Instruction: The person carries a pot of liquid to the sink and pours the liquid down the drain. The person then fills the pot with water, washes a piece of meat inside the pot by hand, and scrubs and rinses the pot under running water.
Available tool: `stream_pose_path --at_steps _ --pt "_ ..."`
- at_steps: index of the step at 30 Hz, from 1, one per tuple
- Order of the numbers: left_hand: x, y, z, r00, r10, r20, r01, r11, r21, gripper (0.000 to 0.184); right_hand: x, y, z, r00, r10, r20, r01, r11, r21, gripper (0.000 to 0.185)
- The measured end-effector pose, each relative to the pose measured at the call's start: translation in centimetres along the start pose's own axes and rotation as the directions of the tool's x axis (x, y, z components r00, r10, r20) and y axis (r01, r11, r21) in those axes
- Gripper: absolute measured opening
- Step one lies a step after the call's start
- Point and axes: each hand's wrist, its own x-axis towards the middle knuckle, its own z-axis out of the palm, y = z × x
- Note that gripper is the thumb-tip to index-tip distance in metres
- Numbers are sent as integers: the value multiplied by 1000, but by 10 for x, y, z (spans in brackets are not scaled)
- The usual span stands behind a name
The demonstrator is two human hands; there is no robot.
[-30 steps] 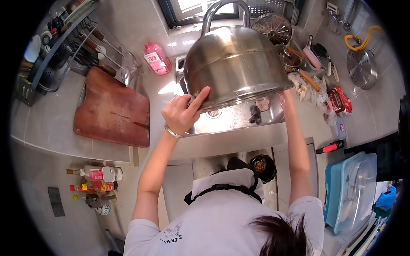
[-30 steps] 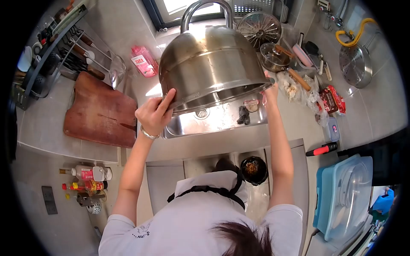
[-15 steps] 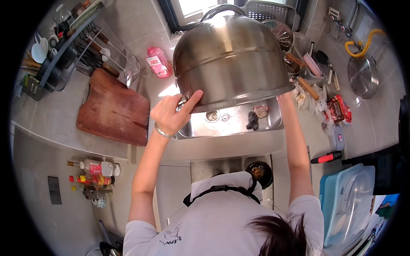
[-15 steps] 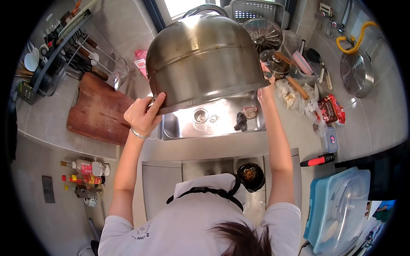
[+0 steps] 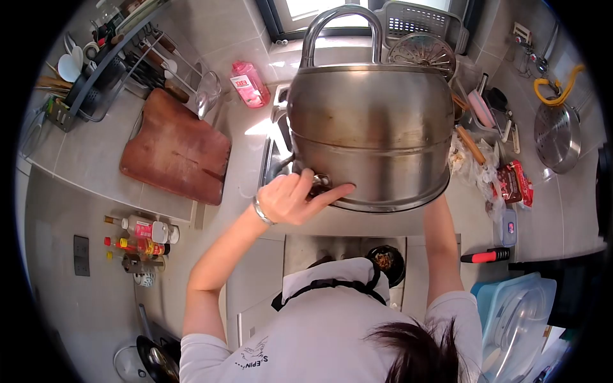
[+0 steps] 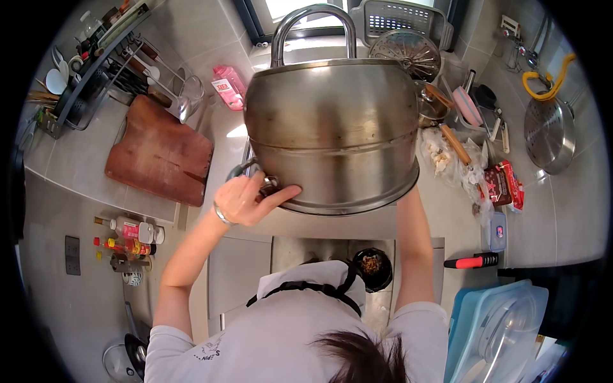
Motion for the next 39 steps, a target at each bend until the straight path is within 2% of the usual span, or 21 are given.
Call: stream_pose_path --at_steps 2,5,6,8,9,11,12,13,15,18,21,22,25,27,29,31,32,34,35,36,39 --pt "4 13 11 997 -83 -10 82 996 -35 48 2 -10 -12 1000 -4 -30 3 999 -38 31" --pt "5 22 27 956 -247 160 258 965 -54 52 3 -36 -32 997 -21 -68 9 986 -164 29" --pt "4 24 35 914 -357 192 378 921 -92 55 5 -46 -40 999 -19 -45 7 968 -249 29" --pt "11 21 49 804 -556 210 593 776 -216 49 8 -67 -65 997 9 79 30 876 -482 20" --pt "14 18 55 734 -640 227 679 682 -274 46 5 -76 -63 995 -29 98 77 844 -531 19" --pt "18 14 63 585 -747 316 806 493 -327 41 2 -93 -54 985 -97 143 166 766 -621 17" --pt "13 10 64 465 -769 438 881 352 -317 38 9 -95 -57 970 -147 193 239 720 -651 14" --pt "1 10 75 359 -800 481 914 197 -355 44 11 -100 -56 954 -170 245 294 678 -674 14" --pt "-16 10 85 281 -792 542 922 67 -380 38 12 -112 -50 913 -201 355 403 586 -703 13" --pt "-26 13 88 166 -765 622 910 -124 -395 34 2 -129 -37 936 -124 329 340 555 -759 15" --pt "-37 17 87 103 -755 648 873 -244 -423 8 -8 -138 -26 943 -80 324 309 574 -758 20" --pt "-40 19 87 91 -749 656 868 -263 -421 7 -15 -144 -19 949 -56 310 284 580 -764 21" --pt "-45 19 80 91 -737 669 867 -273 -417 27 -14 -142 -17 945 -44 325 290 575 -765 28" --pt "-48 20 78 76 -756 650 866 -273 -419 24 -12 -140 -15 933 -81 350 328 591 -737 32" --pt "-46 21 71 65 -778 624 873 -259 -413 23 -30 -147 2 952 -39 303 255 650 -716 42" --pt "-43 22 64 98 -807 583 892 -188 -411 23 -37 -151 12 955 2 295 209 703 -680 45" --pt "-40 23 60 116 -820 560 900 -152 -408 22 -33 -148 12 944 -29 328 244 732 -637 46" --pt "-29 27 52 168 -855 490 906 -61 -418 23 -27 -146 9 980 48 195 67 837 -543 44" --pt "-23 29 48 196 -870 453 908 -14 -419 24 -25 -146 10 987 96 132 -21 876 -482 43" --pt "-18 30 43 263 -875 405 919 99 -383 30 -30 -144 12 985 92 145 -32 929 -368 43" --pt "-7 34 33 547 -803 236 829 482 -283 39 -7 -125 -11 976 173 132 -157 980 -123 40"
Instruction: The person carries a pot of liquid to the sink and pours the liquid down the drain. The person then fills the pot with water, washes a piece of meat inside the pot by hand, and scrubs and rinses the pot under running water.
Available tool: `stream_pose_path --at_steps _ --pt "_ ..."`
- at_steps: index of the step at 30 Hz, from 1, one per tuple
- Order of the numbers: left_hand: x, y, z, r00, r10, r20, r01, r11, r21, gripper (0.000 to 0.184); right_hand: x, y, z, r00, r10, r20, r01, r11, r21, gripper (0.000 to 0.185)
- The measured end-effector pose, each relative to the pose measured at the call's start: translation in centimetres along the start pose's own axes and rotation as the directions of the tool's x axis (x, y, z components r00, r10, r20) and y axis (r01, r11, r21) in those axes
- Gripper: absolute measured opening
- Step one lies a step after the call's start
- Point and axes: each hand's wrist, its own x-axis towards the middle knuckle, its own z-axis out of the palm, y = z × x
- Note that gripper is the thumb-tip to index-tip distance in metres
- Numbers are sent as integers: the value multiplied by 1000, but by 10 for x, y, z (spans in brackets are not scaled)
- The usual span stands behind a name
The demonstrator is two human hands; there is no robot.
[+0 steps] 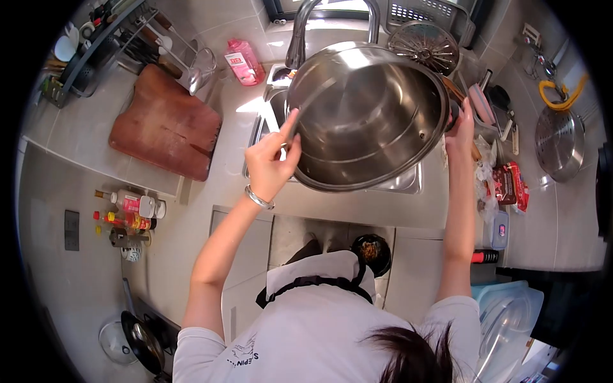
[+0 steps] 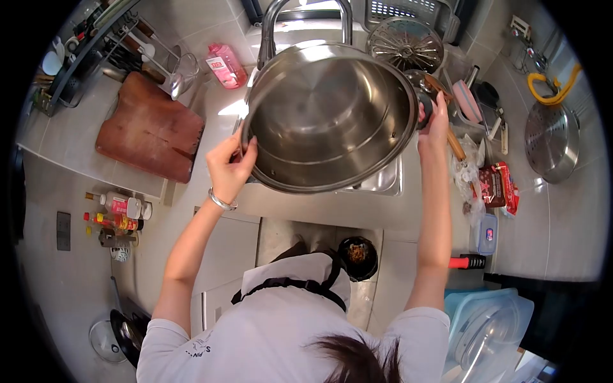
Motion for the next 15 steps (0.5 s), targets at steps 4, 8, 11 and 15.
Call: stream_pose_path --at_steps 4,8,11,15 --pt "2 3 -8 918 394 -52 -379 908 179 51 -16 12 21 991 79 -109 -60 983 172 27" --pt "3 9 -26 836 548 38 -532 791 303 54 25 60 -21 948 -253 194 217 958 190 22" --pt "9 18 -38 788 613 62 -588 718 372 53 48 69 -28 925 -63 375 -77 934 349 24" --pt "17 18 -50 730 680 71 -647 653 394 49 66 88 -17 920 29 392 -211 878 430 26"
